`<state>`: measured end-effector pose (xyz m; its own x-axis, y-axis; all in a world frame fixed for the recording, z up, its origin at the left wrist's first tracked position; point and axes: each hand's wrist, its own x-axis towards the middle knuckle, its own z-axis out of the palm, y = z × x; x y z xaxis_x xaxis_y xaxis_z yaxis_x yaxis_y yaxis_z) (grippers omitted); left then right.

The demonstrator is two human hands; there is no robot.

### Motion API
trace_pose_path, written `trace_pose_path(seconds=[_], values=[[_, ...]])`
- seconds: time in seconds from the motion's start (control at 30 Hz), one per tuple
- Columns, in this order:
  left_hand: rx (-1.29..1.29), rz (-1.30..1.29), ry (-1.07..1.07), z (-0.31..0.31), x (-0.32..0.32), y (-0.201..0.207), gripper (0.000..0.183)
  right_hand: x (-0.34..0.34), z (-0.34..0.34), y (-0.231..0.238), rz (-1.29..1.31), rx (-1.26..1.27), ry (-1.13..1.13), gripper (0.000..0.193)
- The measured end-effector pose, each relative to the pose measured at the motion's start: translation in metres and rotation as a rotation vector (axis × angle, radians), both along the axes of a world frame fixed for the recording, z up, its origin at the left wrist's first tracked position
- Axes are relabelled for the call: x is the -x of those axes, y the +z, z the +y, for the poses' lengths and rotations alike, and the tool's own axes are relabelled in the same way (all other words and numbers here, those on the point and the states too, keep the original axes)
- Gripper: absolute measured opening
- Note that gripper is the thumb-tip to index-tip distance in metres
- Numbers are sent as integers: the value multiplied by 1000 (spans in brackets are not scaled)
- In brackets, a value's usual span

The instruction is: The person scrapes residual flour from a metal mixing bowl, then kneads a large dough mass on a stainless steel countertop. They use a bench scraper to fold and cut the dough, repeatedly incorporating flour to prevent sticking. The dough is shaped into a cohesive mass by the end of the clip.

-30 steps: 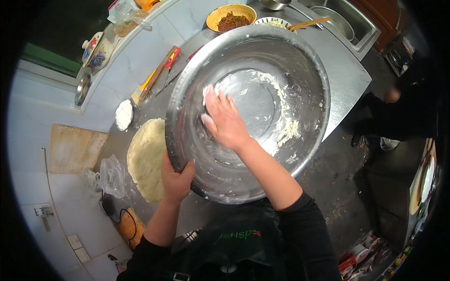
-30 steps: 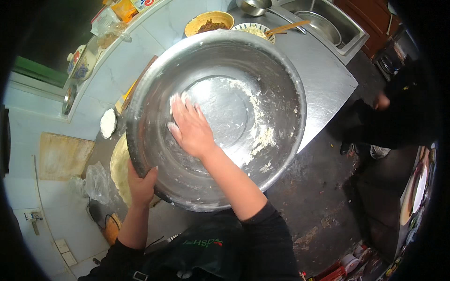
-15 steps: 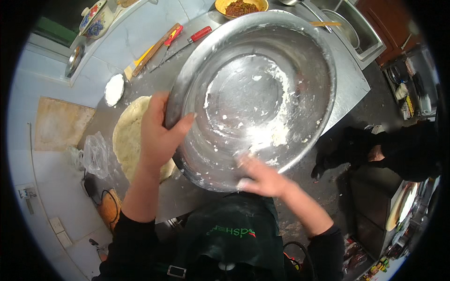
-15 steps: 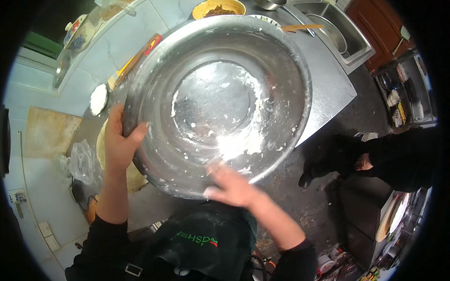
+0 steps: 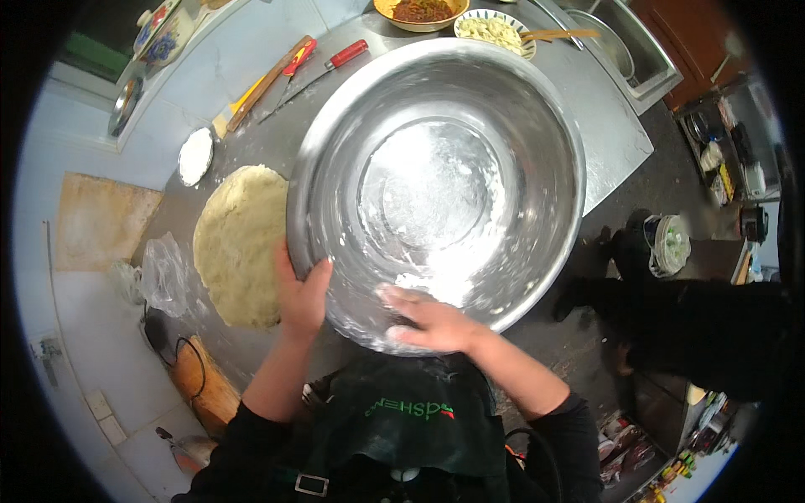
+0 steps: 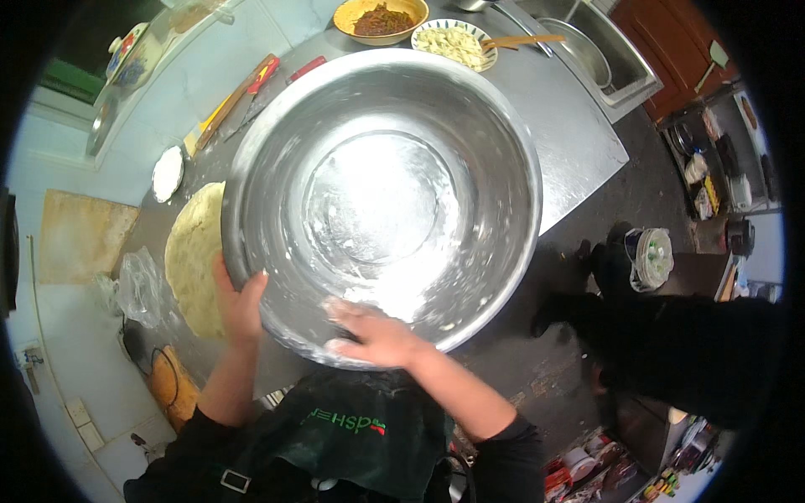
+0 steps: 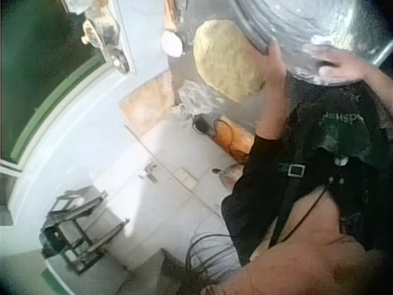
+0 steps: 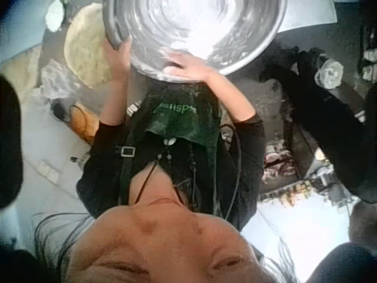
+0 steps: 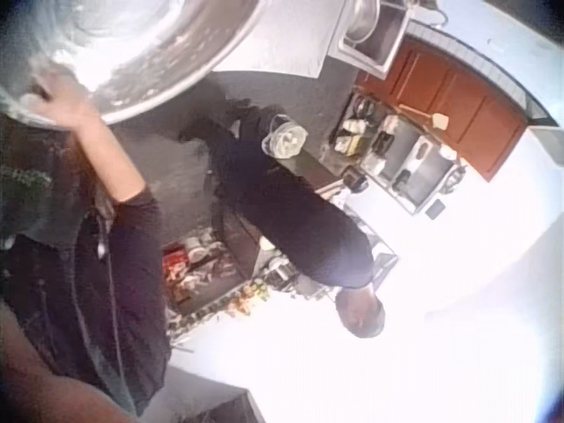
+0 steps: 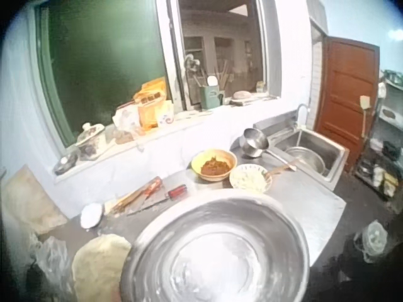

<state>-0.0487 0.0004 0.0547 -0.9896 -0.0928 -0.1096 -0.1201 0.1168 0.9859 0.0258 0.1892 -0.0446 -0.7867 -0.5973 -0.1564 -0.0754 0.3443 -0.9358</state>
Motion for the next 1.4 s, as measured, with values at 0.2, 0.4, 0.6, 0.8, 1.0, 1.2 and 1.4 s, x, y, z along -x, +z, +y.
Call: trace_pose_path(seconds=[0.2, 0.4, 0.6, 0.8, 1.0, 1.2, 1.4], values=[[165, 259, -166, -13, 12, 14, 30, 17, 92, 17, 137, -627, -99, 32], [151, 300, -321, 3, 26, 43, 25, 72, 126, -4, 500, -801, -601, 61], [125, 329, -174, 14, 28, 40, 24, 21, 19, -36, -46, -562, -398, 72], [182, 309, -243, -1, 24, 33, 25, 7, -4, -27, 74, -185, -141, 56], [244, 286, -205, 1, 19, 40, 22, 21, 112, -18, 297, -1211, -121, 55], [326, 415, -193, 11, 24, 43, 22, 5, -36, -10, -7, -181, -383, 56], [330, 313, -143, 7, 31, 43, 22, -21, 53, -32, 54, -539, -209, 44]])
